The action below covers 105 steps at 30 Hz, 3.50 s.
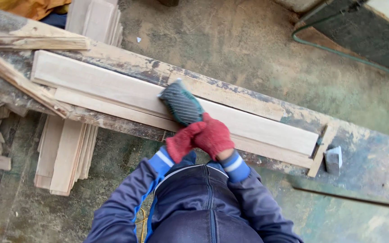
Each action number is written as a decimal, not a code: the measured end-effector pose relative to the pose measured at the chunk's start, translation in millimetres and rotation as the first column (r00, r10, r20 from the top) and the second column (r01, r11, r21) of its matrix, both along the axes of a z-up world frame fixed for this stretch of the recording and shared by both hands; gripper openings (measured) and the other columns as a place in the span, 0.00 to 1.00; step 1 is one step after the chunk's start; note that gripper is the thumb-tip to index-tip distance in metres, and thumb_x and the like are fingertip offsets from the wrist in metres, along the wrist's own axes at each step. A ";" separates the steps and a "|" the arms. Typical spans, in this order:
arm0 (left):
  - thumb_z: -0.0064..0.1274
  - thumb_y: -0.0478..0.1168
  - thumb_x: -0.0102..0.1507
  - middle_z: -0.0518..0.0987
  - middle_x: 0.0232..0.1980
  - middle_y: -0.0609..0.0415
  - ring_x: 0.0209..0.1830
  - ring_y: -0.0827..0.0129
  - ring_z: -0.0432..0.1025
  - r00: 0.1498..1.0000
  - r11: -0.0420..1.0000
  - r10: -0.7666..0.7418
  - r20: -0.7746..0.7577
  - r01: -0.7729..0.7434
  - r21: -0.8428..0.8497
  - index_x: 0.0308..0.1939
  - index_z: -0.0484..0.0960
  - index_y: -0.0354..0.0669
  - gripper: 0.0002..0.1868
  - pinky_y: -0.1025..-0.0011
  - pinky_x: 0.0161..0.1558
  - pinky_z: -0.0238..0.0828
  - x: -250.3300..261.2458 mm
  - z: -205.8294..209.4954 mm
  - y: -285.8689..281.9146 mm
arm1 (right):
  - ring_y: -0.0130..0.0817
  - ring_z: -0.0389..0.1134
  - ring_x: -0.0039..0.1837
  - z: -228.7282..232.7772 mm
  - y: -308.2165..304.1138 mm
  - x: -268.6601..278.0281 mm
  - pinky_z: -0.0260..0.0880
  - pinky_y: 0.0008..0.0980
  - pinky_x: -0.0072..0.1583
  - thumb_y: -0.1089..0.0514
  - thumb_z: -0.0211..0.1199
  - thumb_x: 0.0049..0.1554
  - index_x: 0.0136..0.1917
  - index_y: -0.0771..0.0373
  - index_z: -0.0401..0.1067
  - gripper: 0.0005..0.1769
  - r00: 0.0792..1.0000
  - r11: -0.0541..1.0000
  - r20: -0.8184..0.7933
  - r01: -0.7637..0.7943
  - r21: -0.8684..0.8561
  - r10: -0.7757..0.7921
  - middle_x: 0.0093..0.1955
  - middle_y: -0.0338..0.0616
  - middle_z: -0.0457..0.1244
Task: Sanding a wooden board using an electric palm sander and manual sandpaper block.
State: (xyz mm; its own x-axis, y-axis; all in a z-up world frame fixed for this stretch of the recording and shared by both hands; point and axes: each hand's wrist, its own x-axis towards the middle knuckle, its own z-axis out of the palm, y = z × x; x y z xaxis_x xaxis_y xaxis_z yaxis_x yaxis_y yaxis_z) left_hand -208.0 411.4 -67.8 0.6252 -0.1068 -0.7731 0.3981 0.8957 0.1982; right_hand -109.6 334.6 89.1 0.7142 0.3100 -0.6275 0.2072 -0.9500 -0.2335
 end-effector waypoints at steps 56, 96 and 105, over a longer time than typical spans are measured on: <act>0.76 0.51 0.40 0.80 0.59 0.35 0.66 0.47 0.72 0.931 0.896 -0.362 -0.057 0.364 0.253 0.60 0.81 0.31 0.48 0.56 0.66 0.71 142.2 197.3 -311.0 | 0.66 0.70 0.62 17.8 -342.1 80.6 0.69 0.61 0.65 0.41 0.57 0.54 0.58 0.66 0.75 0.30 0.949 0.950 0.044 0.311 -0.002 -0.311 0.50 0.66 0.71; 0.62 0.47 0.64 0.85 0.40 0.44 0.44 0.55 0.83 0.924 0.801 -0.362 0.120 0.243 0.547 0.52 0.83 0.38 0.19 0.56 0.50 0.85 66.3 185.0 -160.9 | 0.42 0.74 0.48 76.0 -204.8 56.0 0.76 0.42 0.49 0.48 0.78 0.35 0.51 0.52 0.79 0.29 0.881 0.677 -0.334 0.472 0.565 -0.335 0.39 0.45 0.70; 0.68 0.39 0.59 0.85 0.49 0.40 0.43 0.56 0.81 0.959 0.887 -0.276 0.061 0.230 0.401 0.61 0.80 0.41 0.26 0.60 0.44 0.87 106.2 104.6 -259.1 | 0.41 0.69 0.26 14.0 -475.8 139.4 0.70 0.39 0.25 0.59 0.75 0.49 0.39 0.64 0.73 0.11 0.481 0.066 -0.490 0.760 0.647 -0.727 0.26 0.53 0.65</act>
State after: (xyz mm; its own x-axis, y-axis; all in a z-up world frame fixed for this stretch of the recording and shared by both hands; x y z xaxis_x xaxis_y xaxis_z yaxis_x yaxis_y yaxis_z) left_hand -101.8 152.3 36.8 0.7026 0.0197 -0.7113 0.5549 0.6106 0.5650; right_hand 29.8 -141.2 103.1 0.8536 -0.0697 -0.5163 -0.5200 -0.0539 -0.8525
